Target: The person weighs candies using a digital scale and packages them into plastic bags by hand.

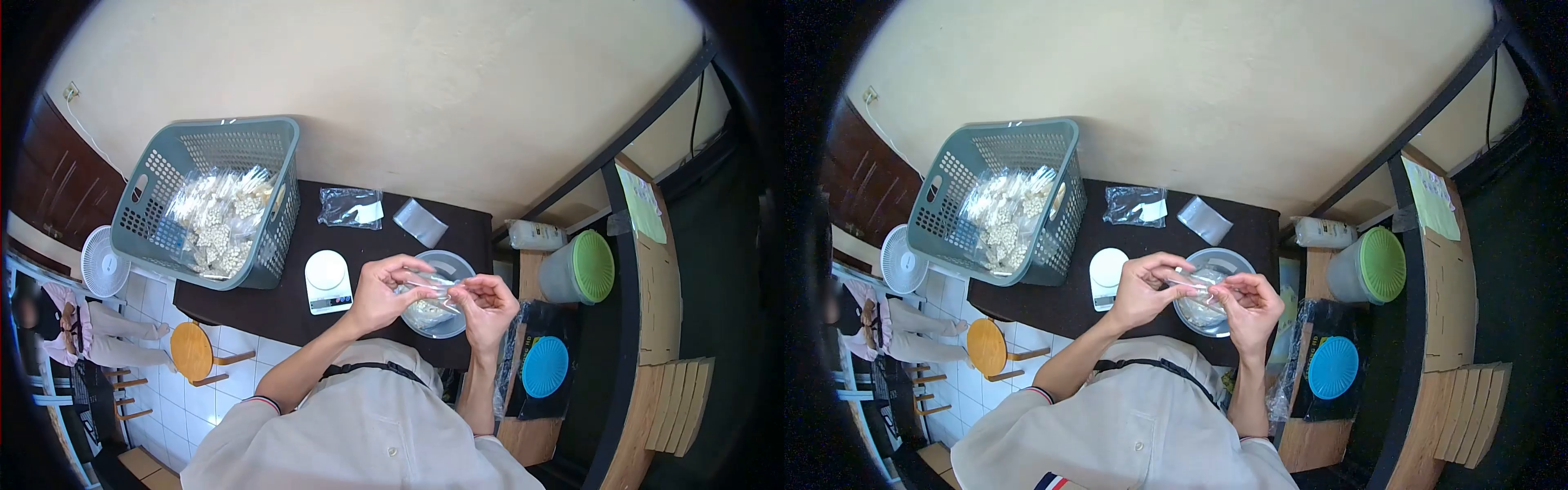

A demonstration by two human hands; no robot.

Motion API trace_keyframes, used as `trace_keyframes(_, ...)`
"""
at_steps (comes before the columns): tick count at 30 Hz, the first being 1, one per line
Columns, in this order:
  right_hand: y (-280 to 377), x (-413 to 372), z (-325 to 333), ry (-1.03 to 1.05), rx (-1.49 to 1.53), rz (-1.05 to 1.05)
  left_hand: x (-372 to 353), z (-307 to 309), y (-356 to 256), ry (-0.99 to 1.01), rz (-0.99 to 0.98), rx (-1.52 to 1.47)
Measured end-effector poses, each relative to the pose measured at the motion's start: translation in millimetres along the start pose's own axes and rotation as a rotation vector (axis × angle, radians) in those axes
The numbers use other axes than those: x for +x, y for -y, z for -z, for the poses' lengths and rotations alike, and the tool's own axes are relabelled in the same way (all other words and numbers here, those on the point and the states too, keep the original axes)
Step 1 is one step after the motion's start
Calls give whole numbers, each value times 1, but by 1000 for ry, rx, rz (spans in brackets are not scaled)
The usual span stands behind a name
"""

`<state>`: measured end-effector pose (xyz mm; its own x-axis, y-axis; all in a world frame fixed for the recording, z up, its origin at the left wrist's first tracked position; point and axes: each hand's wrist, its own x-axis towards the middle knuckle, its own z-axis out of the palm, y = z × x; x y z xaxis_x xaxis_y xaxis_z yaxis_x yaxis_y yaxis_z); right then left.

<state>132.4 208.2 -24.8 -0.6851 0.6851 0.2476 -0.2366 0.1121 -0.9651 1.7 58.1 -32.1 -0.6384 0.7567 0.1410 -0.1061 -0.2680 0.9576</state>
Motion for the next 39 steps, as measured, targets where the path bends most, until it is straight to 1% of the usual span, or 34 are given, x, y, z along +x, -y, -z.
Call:
trace_keyframes(2, 2, -1, 0, 19, 9, -18, 0, 0, -1, 9, 2, -36)
trace_keyframes(4, 6, 3, 1, 62, 30, -28, 0, 0, -2, 7, 75, -75)
trace_keyframes(5, 4, 3, 2, 63, 30, -28, 0, 4, 5, 10, 90, -18)
trace_keyframes(7, 2, 2, 3, 120, -58, 0, 0, 11, 9, 33, 105, 5)
trace_keyframes(9, 12, 2, -2, 160, -65, -8, -1, 13, 10, 54, 119, 27)
trace_keyframes(11, 12, 1, -4, 199, -75, -17, -4, 10, 8, 30, 21, 64)
trace_keyframes(12, 5, -1, -3, 231, -82, 30, -5, 10, 6, 29, 22, 63)
trace_keyframes(13, 0, -2, -3, 263, -88, 80, -6, 9, 2, 25, -75, 190)
trace_keyframes(14, -2, -3, -3, 266, -87, 80, -7, 9, 0, 18, -171, 318)
trace_keyframes(16, -1, -5, -7, 222, -77, -12, -10, 4, -1, -19, -183, 309)
trace_keyframes(17, 1, -6, -7, 225, -78, -12, -11, 2, -1, -50, -199, 300)
trace_keyframes(18, 4, -7, -7, 197, -17, -19, -12, 2, 0, -49, -202, 301)
trace_keyframes(20, 6, -6, -4, 160, 47, -22, -16, 7, 2, -63, 44, 66)
trace_keyframes(22, 5, -4, 3, 225, 66, -64, -18, 11, -3, -64, 62, 101)
trace_keyframes(23, 2, -4, 3, 265, 92, -58, -20, 11, -4, -46, -7, 167)
trace_keyframes(25, 0, -8, -4, 280, 78, -62, -22, 10, -5, -28, -142, 283)
trace_keyframes(26, 0, -11, -9, 295, 63, -67, -23, 8, -4, -26, -140, 283)
trace_keyframes(28, 0, -14, -16, 287, 41, -75, -23, 2, -3, -106, -333, 413)
trace_keyframes(30, -2, -15, -20, 230, 7, -52, -21, 3, -5, -102, -363, 425)
trace_keyframes(32, 3, -17, -24, 212, -24, -48, -19, 5, -6, -81, -471, 497)
trace_keyframes(34, 6, -19, -28, 194, -59, -43, -21, 7, -10, -80, -433, 503)
trace_keyframes(36, 8, -21, -31, 163, -91, 27, -25, 7, -15, -80, -392, 502)
trace_keyframes(38, 19, -20, -29, 168, -129, 29, -24, 9, -19, -118, -311, 388)
trace_keyframes(39, 23, -19, -26, 174, -165, 31, -23, 9, -17, -157, -304, 306)
